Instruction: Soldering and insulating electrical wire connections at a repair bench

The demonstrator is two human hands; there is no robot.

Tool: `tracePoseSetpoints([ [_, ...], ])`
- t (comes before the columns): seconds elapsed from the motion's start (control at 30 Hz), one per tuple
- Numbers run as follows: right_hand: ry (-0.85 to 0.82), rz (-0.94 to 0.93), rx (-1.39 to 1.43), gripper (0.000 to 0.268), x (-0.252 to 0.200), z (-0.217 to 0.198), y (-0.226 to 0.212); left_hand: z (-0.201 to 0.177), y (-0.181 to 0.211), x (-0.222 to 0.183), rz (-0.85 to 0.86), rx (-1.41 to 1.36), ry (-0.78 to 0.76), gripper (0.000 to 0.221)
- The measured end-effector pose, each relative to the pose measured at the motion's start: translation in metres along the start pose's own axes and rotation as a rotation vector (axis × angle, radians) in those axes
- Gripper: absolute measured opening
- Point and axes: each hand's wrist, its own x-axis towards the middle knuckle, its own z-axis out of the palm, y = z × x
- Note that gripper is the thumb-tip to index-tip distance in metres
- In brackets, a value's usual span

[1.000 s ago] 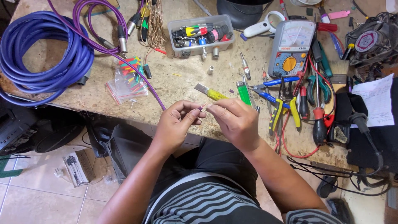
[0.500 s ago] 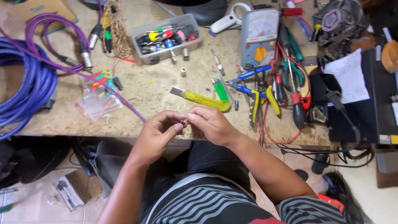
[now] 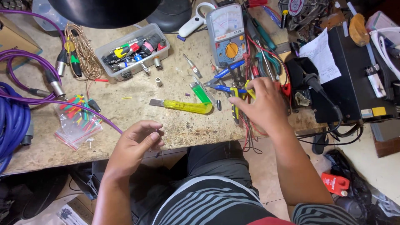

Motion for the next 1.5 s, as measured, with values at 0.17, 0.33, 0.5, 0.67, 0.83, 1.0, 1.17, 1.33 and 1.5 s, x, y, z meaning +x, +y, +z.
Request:
tracePoseSetpoints([
  [0.17, -0.135, 0.206, -0.189, 0.041, -0.011, 0.036, 0.016, 0.006, 0.007, -0.003, 0.034, 0.07, 0.081, 0.024],
  [0.33, 0.116, 0.044, -0.238, 0.032, -0.021, 0.045, 0.032, 0.002, 0.001, -0.005, -0.013, 0.002, 0.194, 0.024],
  [0.5, 0.127, -0.021, -0.326, 0.024, -0.028, 0.02, 0.042, 0.008, 0.003, -0.002, 0.0, -0.009, 0.271, 0.023],
  [0.67, 0.258, -0.21, -0.145, 0.026, -0.031, -0.001, 0.053, 0.018, 0.014, 0.004, 0.036, -0.008, 0.271, 0.024],
  [0.83, -0.077, 0.136, 0.688, 0.036, -0.043, 0.01, -0.008, 0.021, 0.01, 0.01, 0.076, 0.016, 0.257, 0.03],
  [1.0, -0.425, 0.296, 1.141, 0.052, -0.052, 0.036, -0.067, 0.028, 0.005, 0.012, 0.066, 0.07, 0.28, 0.024],
  [1.17, -0.574, 0.339, 1.428, 0.031, -0.072, 0.072, -0.076, 0.035, 0.021, 0.005, 0.156, 0.386, 0.358, 0.014],
  [1.33, -0.649, 0.351, 1.351, 0.029, -0.074, 0.08, -0.075, 0.039, 0.031, -0.001, 0.215, 0.472, 0.398, 0.012],
  [1.5, -0.662, 0.35, 1.355, 0.029, -0.074, 0.08, -0.074, 0.038, 0.036, -0.003, 0.24, 0.446, 0.398, 0.016],
])
